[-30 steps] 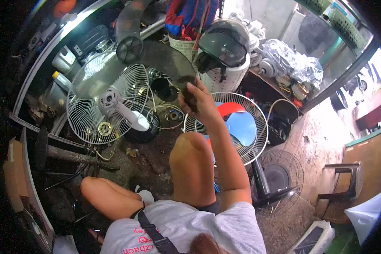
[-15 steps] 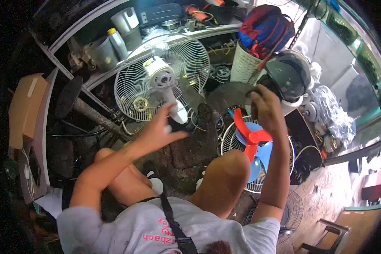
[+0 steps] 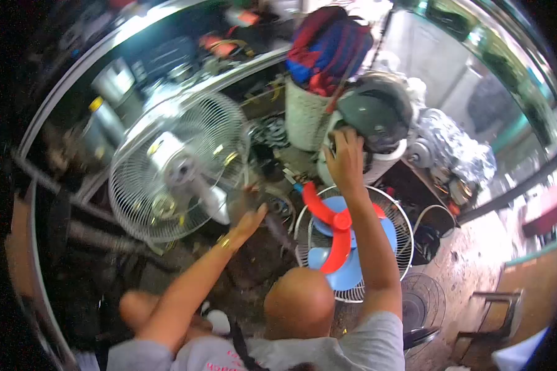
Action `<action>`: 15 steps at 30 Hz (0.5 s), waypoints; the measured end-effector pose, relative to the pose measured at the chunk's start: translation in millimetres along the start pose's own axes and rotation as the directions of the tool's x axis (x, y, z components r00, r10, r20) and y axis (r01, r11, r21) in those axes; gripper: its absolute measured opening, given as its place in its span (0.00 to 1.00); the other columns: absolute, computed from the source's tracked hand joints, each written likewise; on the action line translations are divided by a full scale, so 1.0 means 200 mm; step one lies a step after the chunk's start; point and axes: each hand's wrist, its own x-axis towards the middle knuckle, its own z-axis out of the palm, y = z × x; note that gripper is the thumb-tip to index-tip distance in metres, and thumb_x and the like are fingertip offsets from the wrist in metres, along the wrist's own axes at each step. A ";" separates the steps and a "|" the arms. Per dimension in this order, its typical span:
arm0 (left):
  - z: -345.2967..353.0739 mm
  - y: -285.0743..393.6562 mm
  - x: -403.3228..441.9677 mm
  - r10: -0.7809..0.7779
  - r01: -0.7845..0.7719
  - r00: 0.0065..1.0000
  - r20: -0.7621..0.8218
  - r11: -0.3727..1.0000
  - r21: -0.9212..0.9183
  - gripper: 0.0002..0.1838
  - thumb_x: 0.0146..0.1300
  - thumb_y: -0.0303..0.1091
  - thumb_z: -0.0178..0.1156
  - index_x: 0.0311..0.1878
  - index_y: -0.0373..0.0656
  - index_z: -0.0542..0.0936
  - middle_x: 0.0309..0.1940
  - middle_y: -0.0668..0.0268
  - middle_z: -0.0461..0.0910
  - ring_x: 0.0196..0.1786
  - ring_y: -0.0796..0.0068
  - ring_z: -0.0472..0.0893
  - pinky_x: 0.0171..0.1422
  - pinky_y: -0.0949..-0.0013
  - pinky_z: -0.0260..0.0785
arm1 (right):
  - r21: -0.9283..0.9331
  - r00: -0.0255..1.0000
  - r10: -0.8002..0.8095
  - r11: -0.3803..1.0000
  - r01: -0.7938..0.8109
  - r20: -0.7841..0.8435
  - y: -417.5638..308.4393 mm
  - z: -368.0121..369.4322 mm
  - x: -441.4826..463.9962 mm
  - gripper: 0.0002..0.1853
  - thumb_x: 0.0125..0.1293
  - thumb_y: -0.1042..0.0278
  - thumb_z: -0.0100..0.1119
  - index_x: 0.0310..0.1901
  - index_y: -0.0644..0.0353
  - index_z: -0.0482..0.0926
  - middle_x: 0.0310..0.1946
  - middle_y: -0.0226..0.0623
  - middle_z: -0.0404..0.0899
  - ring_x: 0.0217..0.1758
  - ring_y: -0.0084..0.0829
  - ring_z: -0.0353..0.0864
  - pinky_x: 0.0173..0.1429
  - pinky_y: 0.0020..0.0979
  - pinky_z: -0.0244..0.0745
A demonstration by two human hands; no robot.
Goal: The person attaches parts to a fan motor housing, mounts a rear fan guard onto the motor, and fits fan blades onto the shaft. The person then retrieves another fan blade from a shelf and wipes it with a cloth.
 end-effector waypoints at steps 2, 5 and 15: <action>-0.07 0.06 -0.05 -0.016 0.002 0.989 0.147 0.995 0.099 0.30 0.48 0.44 0.63 0.52 0.40 0.68 0.41 0.56 0.77 0.43 0.59 0.78 0.45 0.64 0.70 | -0.395 0.939 -0.158 0.918 0.026 -0.305 0.15 -0.04 0.10 0.24 0.49 0.67 0.66 0.49 0.57 0.71 0.44 0.49 0.72 0.38 0.47 0.75 0.44 0.41 0.70; -0.03 0.06 -0.16 -0.089 0.086 0.979 0.182 0.996 0.021 0.27 0.49 0.40 0.64 0.51 0.39 0.68 0.39 0.58 0.78 0.42 0.63 0.78 0.45 0.67 0.70 | 0.602 0.697 0.557 0.767 -0.223 -0.451 0.41 0.02 0.15 0.22 0.52 0.65 0.65 0.48 0.56 0.70 0.47 0.45 0.71 0.38 0.41 0.76 0.38 0.37 0.72; 0.17 0.02 -0.25 -0.232 0.265 0.964 0.130 0.823 -0.503 0.28 0.56 0.37 0.57 0.58 0.40 0.60 0.50 0.62 0.66 0.55 0.70 0.66 0.62 0.67 0.56 | 0.554 0.385 0.710 -0.702 0.447 0.590 0.55 0.31 0.10 0.40 0.55 0.38 0.57 0.61 0.56 0.58 0.55 0.44 0.63 0.60 0.50 0.62 0.63 0.51 0.59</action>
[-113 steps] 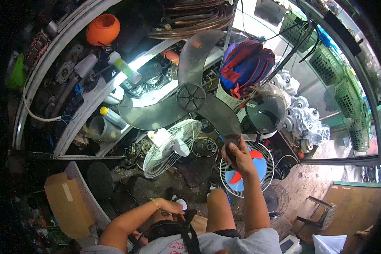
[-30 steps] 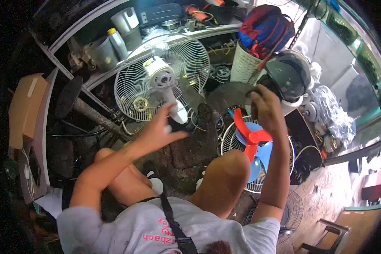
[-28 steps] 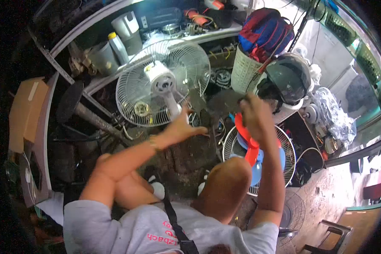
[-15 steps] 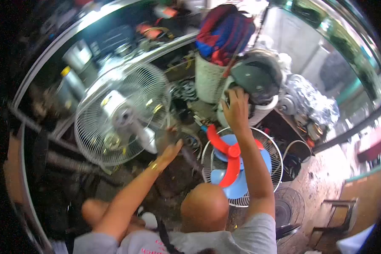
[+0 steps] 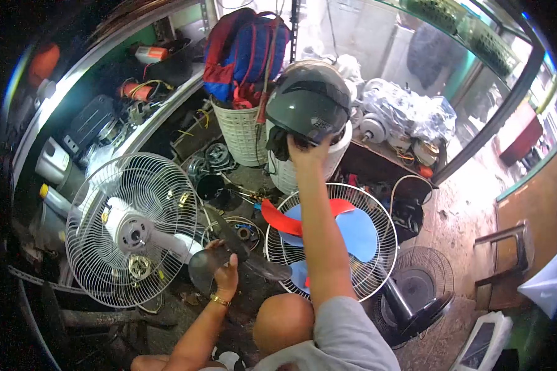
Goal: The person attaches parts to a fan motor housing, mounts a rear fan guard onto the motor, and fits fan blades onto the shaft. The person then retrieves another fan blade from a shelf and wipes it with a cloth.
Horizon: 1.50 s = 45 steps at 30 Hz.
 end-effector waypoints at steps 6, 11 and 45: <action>-0.02 0.14 0.02 0.040 -0.086 0.982 -0.183 0.965 -0.247 0.31 0.52 0.44 0.59 0.54 0.37 0.61 0.47 0.62 0.64 0.55 0.69 0.65 0.65 0.66 0.53 | -0.088 0.969 -0.083 0.990 0.106 0.231 0.04 0.22 0.19 0.36 0.51 0.40 0.63 0.54 0.57 0.65 0.50 0.44 0.67 0.56 0.43 0.67 0.61 0.54 0.61; -0.05 0.20 -0.05 0.010 -0.019 0.992 -0.124 0.997 -0.073 0.31 0.55 0.41 0.53 0.59 0.37 0.58 0.51 0.62 0.63 0.56 0.70 0.63 0.67 0.66 0.49 | -0.174 0.990 -0.085 0.979 0.103 0.110 -0.15 0.51 0.20 0.24 0.55 0.53 0.61 0.50 0.57 0.69 0.45 0.41 0.69 0.51 0.44 0.68 0.59 0.60 0.61; 0.06 -0.01 0.01 -0.743 0.786 0.618 0.255 0.571 -0.238 0.17 0.64 0.44 0.47 0.51 0.47 0.72 0.40 0.71 0.77 0.30 0.83 0.74 0.25 0.79 0.65 | -0.964 0.967 -0.131 0.121 0.235 0.220 -0.60 0.65 0.62 0.31 0.65 0.42 0.44 0.56 0.63 0.61 0.41 0.51 0.75 0.40 0.51 0.77 0.45 0.50 0.77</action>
